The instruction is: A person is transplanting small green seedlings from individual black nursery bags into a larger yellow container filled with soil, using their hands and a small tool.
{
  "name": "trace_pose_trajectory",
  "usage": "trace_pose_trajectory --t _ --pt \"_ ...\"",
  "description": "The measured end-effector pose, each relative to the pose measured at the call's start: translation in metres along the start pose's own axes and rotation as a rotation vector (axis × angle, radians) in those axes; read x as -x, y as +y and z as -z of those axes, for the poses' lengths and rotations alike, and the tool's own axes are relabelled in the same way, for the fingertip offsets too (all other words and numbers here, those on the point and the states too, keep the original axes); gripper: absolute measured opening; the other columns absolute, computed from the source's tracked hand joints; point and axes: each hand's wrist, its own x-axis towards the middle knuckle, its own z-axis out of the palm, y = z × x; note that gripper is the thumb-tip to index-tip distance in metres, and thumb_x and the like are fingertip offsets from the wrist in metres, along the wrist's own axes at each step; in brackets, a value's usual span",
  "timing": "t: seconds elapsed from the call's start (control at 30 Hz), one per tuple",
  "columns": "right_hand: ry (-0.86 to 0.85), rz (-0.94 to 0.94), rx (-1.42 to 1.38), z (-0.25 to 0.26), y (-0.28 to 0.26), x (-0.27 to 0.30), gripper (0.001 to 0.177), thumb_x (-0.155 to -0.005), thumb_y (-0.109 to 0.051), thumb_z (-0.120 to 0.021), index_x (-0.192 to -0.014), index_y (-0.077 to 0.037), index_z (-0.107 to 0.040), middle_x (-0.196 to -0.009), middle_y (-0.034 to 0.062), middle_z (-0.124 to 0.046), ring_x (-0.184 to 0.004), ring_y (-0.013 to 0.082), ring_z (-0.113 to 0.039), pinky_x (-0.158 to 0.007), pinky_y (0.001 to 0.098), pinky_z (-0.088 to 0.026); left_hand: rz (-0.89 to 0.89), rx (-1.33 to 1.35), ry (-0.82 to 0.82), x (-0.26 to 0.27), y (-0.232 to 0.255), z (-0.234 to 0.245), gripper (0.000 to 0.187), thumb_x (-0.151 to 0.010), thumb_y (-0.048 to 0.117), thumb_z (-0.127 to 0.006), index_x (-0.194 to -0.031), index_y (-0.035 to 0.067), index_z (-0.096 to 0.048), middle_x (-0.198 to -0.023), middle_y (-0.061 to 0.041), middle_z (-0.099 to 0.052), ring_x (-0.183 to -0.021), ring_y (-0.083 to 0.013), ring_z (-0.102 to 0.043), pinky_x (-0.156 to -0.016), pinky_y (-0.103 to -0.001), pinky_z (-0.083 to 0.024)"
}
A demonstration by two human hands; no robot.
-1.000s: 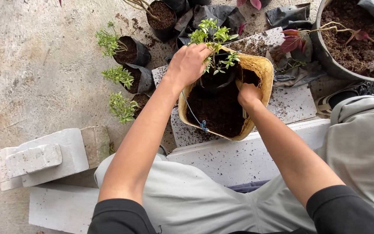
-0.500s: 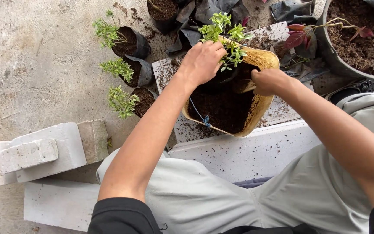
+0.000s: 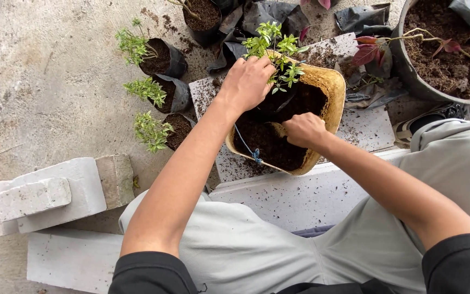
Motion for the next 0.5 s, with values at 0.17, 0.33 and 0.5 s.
trace_pose_trajectory --t 0.17,0.33,0.5 --pt "-0.043 -0.18 -0.216 0.017 -0.005 0.001 0.019 -0.1 -0.027 -0.058 -0.098 -0.018 -0.075 -0.071 0.0041 -0.069 -0.047 0.0188 -0.055 -0.045 0.0334 -0.048 0.013 0.037 -0.018 0.0 0.002 0.006 0.024 -0.092 0.023 -0.073 -0.111 0.009 -0.072 -0.11 -0.005 -0.069 -0.094 -0.0194 -0.067 -0.085 -0.038 -0.054" --pt "-0.047 -0.088 -0.36 0.054 -0.011 0.021 0.037 -0.091 -0.039 -0.061 -0.106 -0.01 -0.08 -0.093 0.0181 -0.079 -0.093 0.037 -0.076 -0.083 0.0503 -0.059 0.018 0.078 0.022 -0.005 -0.013 -0.048 0.024 -0.094 0.039 -0.068 -0.108 0.019 -0.067 -0.108 0.002 -0.061 -0.105 -0.0218 -0.062 -0.084 -0.04 -0.05" --pt "0.005 -0.052 -0.337 0.029 -0.016 0.013 0.027 -0.093 -0.027 -0.064 -0.097 -0.007 -0.08 -0.081 0.0159 -0.077 -0.082 0.0306 -0.078 -0.079 0.0445 -0.061 0.034 0.069 0.013 -0.003 -0.016 -0.057 0.025 -0.093 0.04 -0.068 -0.109 0.02 -0.068 -0.108 0.002 -0.062 -0.106 -0.0218 -0.062 -0.084 -0.039 -0.049"
